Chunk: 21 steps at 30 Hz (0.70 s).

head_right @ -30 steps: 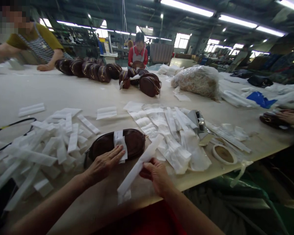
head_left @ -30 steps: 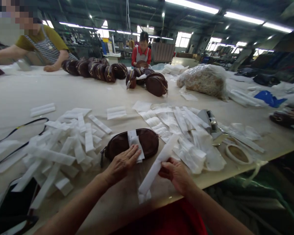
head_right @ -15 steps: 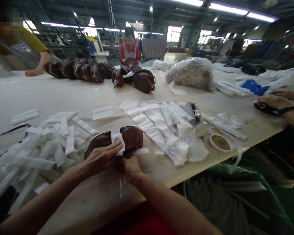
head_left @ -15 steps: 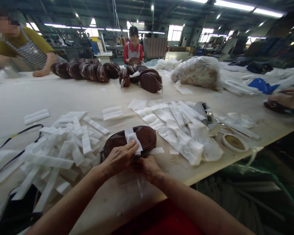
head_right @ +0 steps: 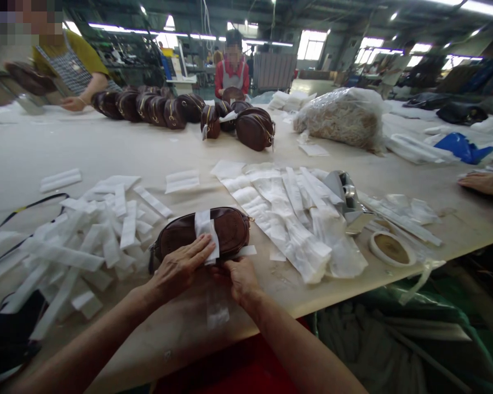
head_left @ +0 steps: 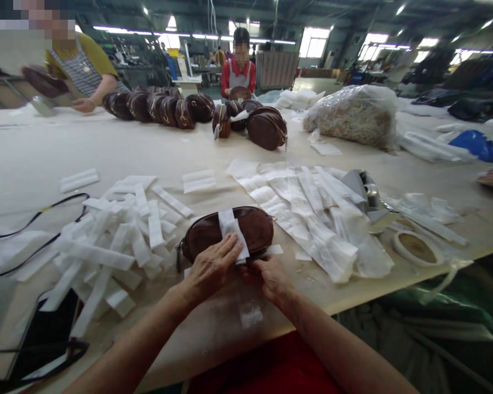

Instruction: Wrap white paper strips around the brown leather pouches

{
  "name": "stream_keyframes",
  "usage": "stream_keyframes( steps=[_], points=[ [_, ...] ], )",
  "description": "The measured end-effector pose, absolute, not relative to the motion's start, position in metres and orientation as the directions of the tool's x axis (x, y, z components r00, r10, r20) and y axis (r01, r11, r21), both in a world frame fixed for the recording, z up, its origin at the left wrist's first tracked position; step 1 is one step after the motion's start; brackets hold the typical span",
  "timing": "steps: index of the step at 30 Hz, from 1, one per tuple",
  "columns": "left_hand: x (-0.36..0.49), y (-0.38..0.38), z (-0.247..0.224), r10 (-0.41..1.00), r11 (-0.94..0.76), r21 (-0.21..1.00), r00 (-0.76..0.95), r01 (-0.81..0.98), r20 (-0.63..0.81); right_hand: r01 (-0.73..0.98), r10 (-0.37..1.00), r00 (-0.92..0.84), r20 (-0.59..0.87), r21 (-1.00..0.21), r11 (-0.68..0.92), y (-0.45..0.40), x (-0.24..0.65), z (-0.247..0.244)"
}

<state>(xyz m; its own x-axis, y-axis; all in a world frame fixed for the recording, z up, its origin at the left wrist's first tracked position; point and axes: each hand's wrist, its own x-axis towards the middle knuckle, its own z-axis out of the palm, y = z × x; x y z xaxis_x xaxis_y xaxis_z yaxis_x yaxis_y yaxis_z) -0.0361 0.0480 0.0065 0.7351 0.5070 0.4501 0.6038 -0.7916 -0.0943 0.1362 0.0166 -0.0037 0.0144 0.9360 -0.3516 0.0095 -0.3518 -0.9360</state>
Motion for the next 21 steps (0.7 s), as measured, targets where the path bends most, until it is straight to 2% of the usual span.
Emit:
stream_keyframes(
  steps=[5, 7, 8, 9, 10, 12, 13, 14, 16, 21],
  points=[
    [-0.035, 0.042, -0.002, 0.486, -0.782, -0.117, 0.716, 0.612, 0.501, -0.015, 0.886, -0.103, -0.452, -0.890, -0.455, 0.008, 0.137, 0.001],
    [-0.034, 0.038, -0.006, 0.491, -0.772, -0.116, 0.703, 0.625, 0.514, 0.033, 0.895, -0.123, -0.428, -0.904, -0.427, -0.002, 0.146, 0.005],
    [-0.033, 0.037, -0.008, 0.494, -0.767, -0.118, 0.697, 0.631, 0.520, 0.092, 0.939, -0.094, -0.330, -0.942, -0.322, -0.006, 0.151, 0.007],
    [-0.032, 0.035, -0.009, 0.496, -0.761, -0.121, 0.692, 0.637, 0.525, 0.184, 0.985, -0.061, -0.160, -0.972, -0.147, -0.010, 0.156, 0.009],
    [-0.032, 0.034, -0.010, 0.496, -0.757, -0.125, 0.688, 0.641, 0.529, 0.301, 0.996, -0.055, 0.065, -0.950, 0.078, -0.011, 0.160, 0.011],
    [-0.030, 0.033, -0.010, 0.492, -0.749, -0.134, 0.680, 0.649, 0.544, 0.494, 0.866, -0.178, 0.467, -0.719, 0.489, -0.007, 0.165, 0.012],
    [-0.029, 0.033, -0.010, 0.491, -0.745, -0.136, 0.675, 0.653, 0.551, 0.532, 0.782, -0.271, 0.561, -0.590, 0.607, -0.002, 0.166, 0.011],
    [-0.028, 0.033, -0.009, 0.492, -0.742, -0.134, 0.669, 0.657, 0.557, 0.545, 0.716, -0.349, 0.605, -0.490, 0.680, 0.003, 0.165, 0.010],
    [-0.028, 0.033, -0.008, 0.495, -0.743, -0.111, 0.653, 0.660, 0.573, 0.558, 0.642, -0.420, 0.641, -0.376, 0.740, 0.015, 0.164, 0.006],
    [-0.027, 0.034, -0.009, 0.539, -0.733, 0.011, 0.571, 0.680, 0.619, 0.571, 0.583, -0.443, 0.681, -0.287, 0.769, 0.029, 0.163, -0.002]
  ],
)
